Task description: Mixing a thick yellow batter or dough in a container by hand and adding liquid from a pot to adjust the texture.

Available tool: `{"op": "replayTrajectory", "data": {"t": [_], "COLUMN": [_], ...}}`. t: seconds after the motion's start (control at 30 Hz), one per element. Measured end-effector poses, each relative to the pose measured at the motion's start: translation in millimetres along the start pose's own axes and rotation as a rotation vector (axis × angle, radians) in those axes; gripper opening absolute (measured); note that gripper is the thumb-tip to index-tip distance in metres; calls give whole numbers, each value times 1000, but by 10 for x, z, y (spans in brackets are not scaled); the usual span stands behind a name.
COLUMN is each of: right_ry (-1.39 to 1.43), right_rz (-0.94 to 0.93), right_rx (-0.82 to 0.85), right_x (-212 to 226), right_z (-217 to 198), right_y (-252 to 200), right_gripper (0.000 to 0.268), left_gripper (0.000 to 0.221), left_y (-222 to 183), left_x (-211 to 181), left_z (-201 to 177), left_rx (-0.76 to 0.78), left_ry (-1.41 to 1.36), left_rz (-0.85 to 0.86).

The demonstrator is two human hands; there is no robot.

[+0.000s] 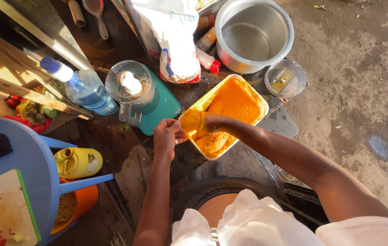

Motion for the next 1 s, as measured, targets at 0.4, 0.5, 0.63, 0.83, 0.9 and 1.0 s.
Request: {"op": "replayTrajectory", "data": {"t": [0.4,0.5,0.63,0.83,0.9,1.0], "right_ry": [-414,-744,-1219,-1197,-1205,-1194], "right_rz": [-430,-276,-32,541,427,281], "right_rx": [133,234,403,201,162,88], "right_x": [685,99,-758,-904,-455,326], "right_z": [-543,-59,509,119,-131,-409], "right_y": [-757,-508,-190,-30,-398,-991], "right_gripper": [24,24,25,31,23,13], "left_gripper": [21,22,19,26,21,21], "left_y": [-63,-18,25,-47,-134,-26], "left_x": [-59,1,25,-34,-120,-40], "left_z": [-6,-27,-32,-5,19,-13], "left_rx": [46,43,32,30,8,13], "left_ry": [-89,-54,-34,-26,-11,-11], "left_rz": [27,36,9,14,-11,-7]}}
Point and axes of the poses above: each hand's wrist, its own y-axis towards the middle knuckle, its own z-axis out of the palm, x = y × z, the point moved 4 cm from there along y, towards the middle knuckle, and after that the axes turned 4 degrees about -z, right-handed, at the moved point
